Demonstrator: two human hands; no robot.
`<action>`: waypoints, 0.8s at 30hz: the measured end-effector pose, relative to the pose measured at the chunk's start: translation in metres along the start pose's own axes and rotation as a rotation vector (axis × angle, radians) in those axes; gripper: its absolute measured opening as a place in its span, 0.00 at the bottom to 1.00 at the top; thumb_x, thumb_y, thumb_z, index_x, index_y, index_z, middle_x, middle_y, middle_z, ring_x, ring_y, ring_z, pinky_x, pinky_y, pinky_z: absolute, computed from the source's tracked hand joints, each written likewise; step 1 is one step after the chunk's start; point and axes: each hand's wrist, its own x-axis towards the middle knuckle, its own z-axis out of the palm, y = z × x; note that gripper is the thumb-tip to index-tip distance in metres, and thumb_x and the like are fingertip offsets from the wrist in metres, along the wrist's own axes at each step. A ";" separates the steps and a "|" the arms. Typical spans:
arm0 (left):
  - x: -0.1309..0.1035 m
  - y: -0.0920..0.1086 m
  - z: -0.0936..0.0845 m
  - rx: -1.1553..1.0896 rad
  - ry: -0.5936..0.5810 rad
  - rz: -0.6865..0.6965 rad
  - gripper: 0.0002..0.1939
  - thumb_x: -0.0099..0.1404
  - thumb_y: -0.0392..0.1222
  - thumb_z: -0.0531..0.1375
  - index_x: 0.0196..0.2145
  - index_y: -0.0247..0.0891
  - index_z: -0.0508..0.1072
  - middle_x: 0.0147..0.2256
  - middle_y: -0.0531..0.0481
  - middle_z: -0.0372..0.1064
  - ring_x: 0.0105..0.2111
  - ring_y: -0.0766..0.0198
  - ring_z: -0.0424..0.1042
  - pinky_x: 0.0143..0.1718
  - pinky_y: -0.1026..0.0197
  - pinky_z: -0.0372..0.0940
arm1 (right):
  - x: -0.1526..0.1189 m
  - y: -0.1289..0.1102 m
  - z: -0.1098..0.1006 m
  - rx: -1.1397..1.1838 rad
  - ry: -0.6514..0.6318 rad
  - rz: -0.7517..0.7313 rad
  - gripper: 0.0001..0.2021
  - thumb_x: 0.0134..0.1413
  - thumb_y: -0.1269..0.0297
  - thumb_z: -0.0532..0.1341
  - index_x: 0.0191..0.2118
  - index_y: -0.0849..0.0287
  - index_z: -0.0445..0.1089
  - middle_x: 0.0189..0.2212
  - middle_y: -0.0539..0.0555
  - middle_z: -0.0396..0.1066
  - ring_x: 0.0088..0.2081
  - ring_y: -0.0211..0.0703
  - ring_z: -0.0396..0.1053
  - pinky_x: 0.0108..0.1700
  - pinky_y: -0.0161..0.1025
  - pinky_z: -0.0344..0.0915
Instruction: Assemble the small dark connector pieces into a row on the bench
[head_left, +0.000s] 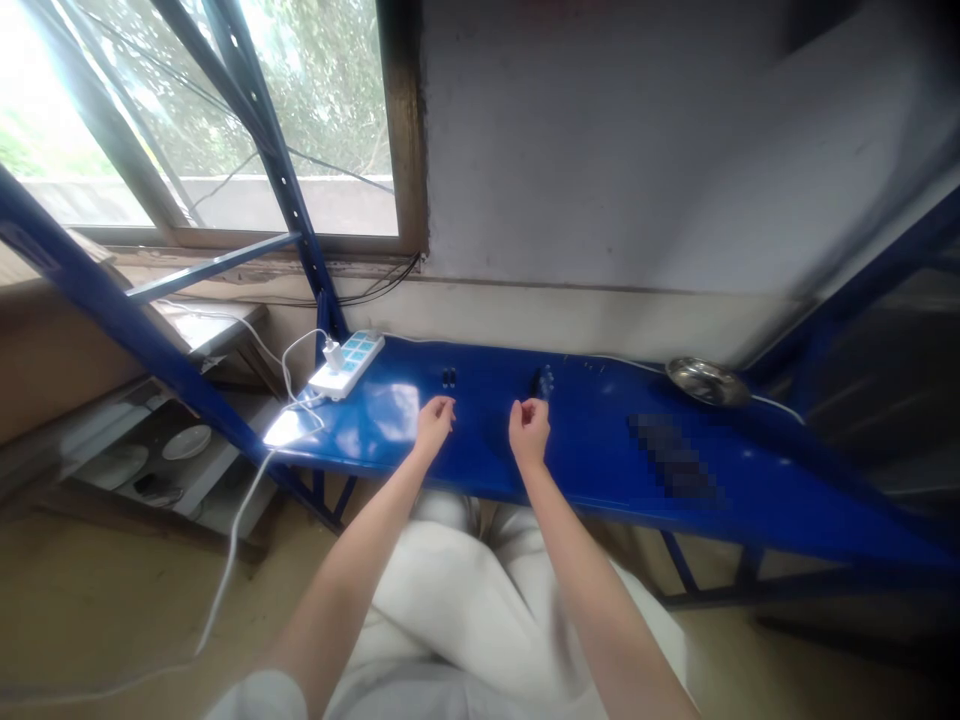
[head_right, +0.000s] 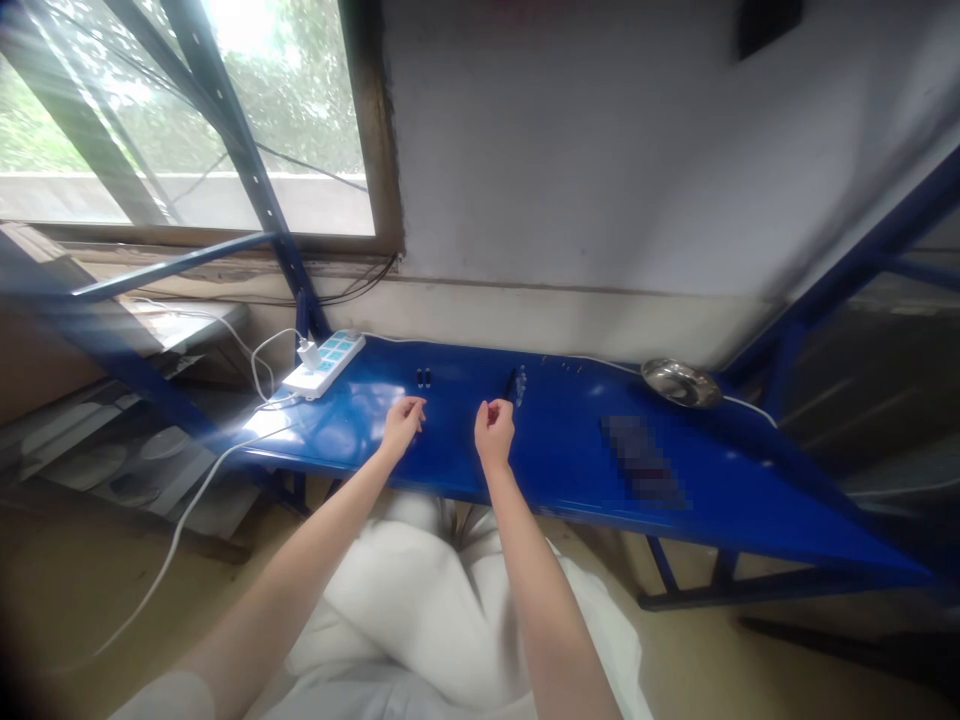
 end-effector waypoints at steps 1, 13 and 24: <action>0.000 0.001 0.000 -0.003 0.005 -0.002 0.12 0.59 0.45 0.52 0.34 0.35 0.69 0.21 0.55 0.63 0.15 0.74 0.60 0.19 0.69 0.57 | 0.000 0.000 0.000 -0.001 -0.014 0.001 0.13 0.53 0.51 0.52 0.32 0.57 0.58 0.25 0.50 0.62 0.26 0.38 0.62 0.29 0.36 0.61; 0.021 0.027 -0.007 0.271 0.034 0.173 0.11 0.61 0.42 0.52 0.37 0.36 0.70 0.26 0.51 0.68 0.25 0.68 0.67 0.30 0.66 0.62 | -0.001 0.001 -0.001 -0.043 -0.031 -0.020 0.13 0.54 0.52 0.51 0.34 0.58 0.60 0.28 0.54 0.66 0.29 0.41 0.65 0.32 0.39 0.63; 0.068 0.066 0.003 1.017 -0.295 0.064 0.26 0.62 0.41 0.51 0.56 0.31 0.55 0.46 0.34 0.66 0.46 0.52 0.67 0.44 0.56 0.62 | -0.001 0.006 0.001 -0.071 -0.025 -0.036 0.13 0.53 0.54 0.51 0.35 0.58 0.61 0.28 0.54 0.67 0.29 0.41 0.66 0.32 0.38 0.62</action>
